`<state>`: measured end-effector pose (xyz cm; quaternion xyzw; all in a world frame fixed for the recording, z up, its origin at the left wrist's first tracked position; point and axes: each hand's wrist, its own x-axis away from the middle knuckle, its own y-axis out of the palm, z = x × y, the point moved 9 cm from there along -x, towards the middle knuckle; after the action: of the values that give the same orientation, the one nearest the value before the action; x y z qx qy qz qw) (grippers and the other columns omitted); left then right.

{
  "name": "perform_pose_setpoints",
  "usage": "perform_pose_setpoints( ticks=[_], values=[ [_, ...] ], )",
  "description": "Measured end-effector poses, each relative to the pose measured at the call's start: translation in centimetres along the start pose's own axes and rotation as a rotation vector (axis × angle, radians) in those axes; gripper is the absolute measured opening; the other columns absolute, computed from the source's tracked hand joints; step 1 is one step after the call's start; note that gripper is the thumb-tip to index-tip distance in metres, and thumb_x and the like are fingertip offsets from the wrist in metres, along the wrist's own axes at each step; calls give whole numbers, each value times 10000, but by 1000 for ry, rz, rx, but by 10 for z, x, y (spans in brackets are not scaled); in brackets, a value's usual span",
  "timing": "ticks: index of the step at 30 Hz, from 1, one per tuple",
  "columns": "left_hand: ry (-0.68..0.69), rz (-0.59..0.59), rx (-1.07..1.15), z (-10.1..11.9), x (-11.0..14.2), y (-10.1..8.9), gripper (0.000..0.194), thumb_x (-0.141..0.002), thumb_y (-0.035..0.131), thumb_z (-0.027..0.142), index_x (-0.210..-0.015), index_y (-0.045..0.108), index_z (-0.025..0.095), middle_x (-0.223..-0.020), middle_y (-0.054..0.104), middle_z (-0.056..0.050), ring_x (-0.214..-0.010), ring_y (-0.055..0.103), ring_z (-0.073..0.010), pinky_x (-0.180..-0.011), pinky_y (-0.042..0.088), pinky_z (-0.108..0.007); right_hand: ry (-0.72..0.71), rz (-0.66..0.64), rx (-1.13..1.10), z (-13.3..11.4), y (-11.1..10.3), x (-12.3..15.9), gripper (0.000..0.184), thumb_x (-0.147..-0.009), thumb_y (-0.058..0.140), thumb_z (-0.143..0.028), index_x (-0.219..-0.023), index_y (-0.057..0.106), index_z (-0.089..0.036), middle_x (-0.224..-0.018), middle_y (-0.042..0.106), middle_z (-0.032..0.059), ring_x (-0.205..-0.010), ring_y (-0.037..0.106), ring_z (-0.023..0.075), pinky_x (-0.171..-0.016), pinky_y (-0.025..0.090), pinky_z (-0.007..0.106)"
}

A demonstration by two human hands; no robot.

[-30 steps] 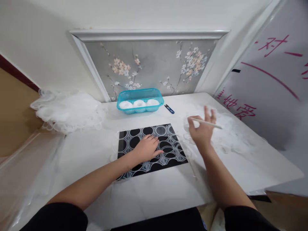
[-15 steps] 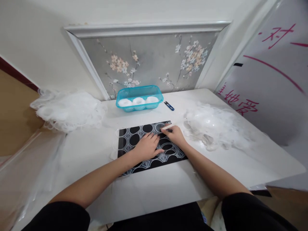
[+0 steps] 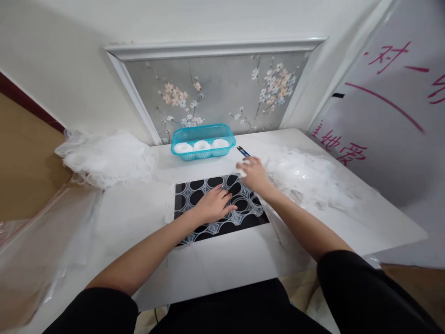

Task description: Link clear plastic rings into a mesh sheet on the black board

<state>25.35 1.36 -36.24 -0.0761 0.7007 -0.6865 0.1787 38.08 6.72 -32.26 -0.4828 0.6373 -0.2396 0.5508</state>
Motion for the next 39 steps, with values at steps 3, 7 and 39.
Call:
perform_pose_setpoints(
  ticks=[3, 7, 39],
  values=[
    [-18, -51, 23, -5, -6, -4, 448, -971, 364, 467, -1104, 634, 135, -1063, 665, -68, -1000, 593, -207, -1007, 375, -355, 310, 368, 16, 47, -56, -7, 246, -861, 406, -146, -936, 638, -172, -984, 660, 137, -1108, 473, 319, -956, 303, 510],
    [-153, -3, -3, -12, -19, -14, 477, -985, 295, 471, -1058, 622, 131, -1001, 650, -99, -935, 600, -236, -858, 438, -374, 239, 224, -158, 42, -41, 20, 176, -854, 472, -216, -851, 647, -198, -944, 676, 95, -1107, 483, 310, -963, 318, 477],
    [-464, -11, 49, 19, -25, 19, 645, -932, 358, 551, -1266, 537, 29, -1299, 525, -237, -1265, 445, -347, -1102, 209, -544, 134, -103, -614, 15, 44, 43, 247, -832, 535, -351, -799, 688, -159, -826, 698, 46, -780, 648, 177, -734, 493, 277]
  ],
)
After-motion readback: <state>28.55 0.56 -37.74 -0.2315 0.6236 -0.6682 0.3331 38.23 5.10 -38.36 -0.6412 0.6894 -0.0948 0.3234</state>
